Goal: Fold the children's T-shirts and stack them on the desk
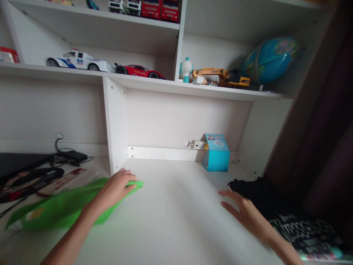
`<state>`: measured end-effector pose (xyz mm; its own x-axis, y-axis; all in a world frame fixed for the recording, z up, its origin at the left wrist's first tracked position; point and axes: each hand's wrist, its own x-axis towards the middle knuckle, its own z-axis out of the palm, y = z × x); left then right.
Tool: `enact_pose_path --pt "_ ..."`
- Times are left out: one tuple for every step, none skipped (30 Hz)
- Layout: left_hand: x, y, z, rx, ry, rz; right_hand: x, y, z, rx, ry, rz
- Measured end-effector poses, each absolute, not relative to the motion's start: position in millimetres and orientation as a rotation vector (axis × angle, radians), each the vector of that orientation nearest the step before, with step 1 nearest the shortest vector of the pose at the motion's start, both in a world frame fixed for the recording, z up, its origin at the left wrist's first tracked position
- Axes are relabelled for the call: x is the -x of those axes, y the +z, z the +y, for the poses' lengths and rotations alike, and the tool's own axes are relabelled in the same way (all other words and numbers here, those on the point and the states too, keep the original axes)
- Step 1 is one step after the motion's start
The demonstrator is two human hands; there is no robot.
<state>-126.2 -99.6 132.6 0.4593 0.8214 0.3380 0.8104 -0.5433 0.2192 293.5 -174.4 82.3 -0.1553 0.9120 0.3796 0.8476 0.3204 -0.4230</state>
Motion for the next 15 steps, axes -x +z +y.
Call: enact_pose_path --pt "99 142 -113 -2.713 0.65 1.326 -273 89 -176 1.466 0.238 -2.06" --pt "74 150 -125 -2.745 0.642 1.198 -252 96 -178 1.37 0.327 -2.101" --pt "50 154 -135 -2.766 0.665 1.119 -233 102 -180 1.27 0.39 -2.14" --pt "30 157 -143 -2.791 0.671 1.043 -216 107 -182 1.19 0.434 -2.176" --pt "14 157 -149 -2.81 0.667 0.972 -203 111 -183 1.14 0.445 -2.202" --pt "1 156 -152 -2.821 0.663 0.915 -194 115 -184 1.129 0.426 -2.218" --pt "-8 154 -154 -2.824 0.658 0.871 -188 117 -185 1.151 0.388 -2.226" --pt "-13 151 -154 -2.818 0.657 0.846 -186 119 -185 1.191 0.337 -2.225" --pt "-16 149 -153 -2.807 0.658 0.835 -188 121 -186 1.233 0.282 -2.215" --pt "-16 147 -151 -2.796 0.652 0.831 -191 123 -187 1.267 0.226 -2.197" --pt "-15 146 -148 -2.784 0.635 0.827 -197 125 -189 1.29 0.171 -2.175" --pt "-13 145 -146 -2.772 0.605 0.818 -204 127 -191 1.299 0.123 -2.147" --pt "-10 144 -143 -2.757 0.572 0.803 -212 130 -194 1.3 0.076 -2.11" --pt "-6 144 -140 -2.737 0.546 0.782 -220 134 -196 1.301 0.032 -2.062" --pt "-3 145 -137 -2.71 0.537 0.756 -227 138 -199 1.304 -0.011 -2.008"
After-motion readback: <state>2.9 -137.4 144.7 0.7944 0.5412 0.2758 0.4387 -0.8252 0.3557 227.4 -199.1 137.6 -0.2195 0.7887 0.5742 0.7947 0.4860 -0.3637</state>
